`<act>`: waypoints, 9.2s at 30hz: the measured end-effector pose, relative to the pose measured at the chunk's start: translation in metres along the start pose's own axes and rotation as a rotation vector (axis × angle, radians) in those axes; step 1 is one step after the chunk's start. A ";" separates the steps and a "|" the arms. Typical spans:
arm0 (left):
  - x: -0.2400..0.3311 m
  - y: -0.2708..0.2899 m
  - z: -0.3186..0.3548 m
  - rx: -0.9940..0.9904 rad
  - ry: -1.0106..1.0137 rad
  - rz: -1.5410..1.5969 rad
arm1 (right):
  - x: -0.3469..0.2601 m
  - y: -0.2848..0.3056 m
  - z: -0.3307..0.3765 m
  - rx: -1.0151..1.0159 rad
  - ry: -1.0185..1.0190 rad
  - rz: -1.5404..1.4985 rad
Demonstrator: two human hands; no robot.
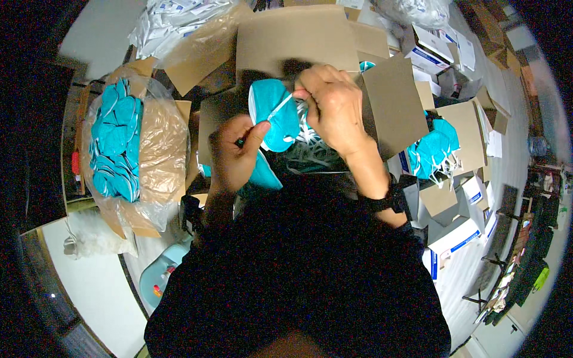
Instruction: Sorting and packing green protective masks and white elastic bands into boxes.
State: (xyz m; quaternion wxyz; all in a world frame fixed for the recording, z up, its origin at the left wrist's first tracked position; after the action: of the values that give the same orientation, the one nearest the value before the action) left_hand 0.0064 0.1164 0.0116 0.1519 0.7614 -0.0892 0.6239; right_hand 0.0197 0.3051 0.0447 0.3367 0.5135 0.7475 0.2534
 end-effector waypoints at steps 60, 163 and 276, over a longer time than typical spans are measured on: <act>0.015 0.005 -0.004 0.148 0.040 0.004 | -0.038 -0.004 0.009 -0.141 -0.223 -0.522; 0.009 -0.004 -0.001 0.032 -0.024 -0.053 | -0.037 -0.024 0.029 -0.321 -0.347 -0.730; 0.028 0.158 0.008 0.582 -0.174 -0.097 | -0.004 -0.014 0.026 -0.915 -0.086 0.272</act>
State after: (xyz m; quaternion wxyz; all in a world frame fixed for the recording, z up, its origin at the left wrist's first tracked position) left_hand -0.0320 -0.0331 0.0565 -0.0509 0.8267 0.1169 0.5479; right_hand 0.0328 0.2974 0.0188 0.5226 0.4156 0.4708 0.5766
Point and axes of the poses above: each hand's wrist, its own z-axis away from the middle knuckle, its own y-axis out of the back of the hand, x = y × z, the point moved 4 cm from there along -z, towards the middle knuckle, and after that the axes turned 14 degrees about z, right-handed, at the moved point
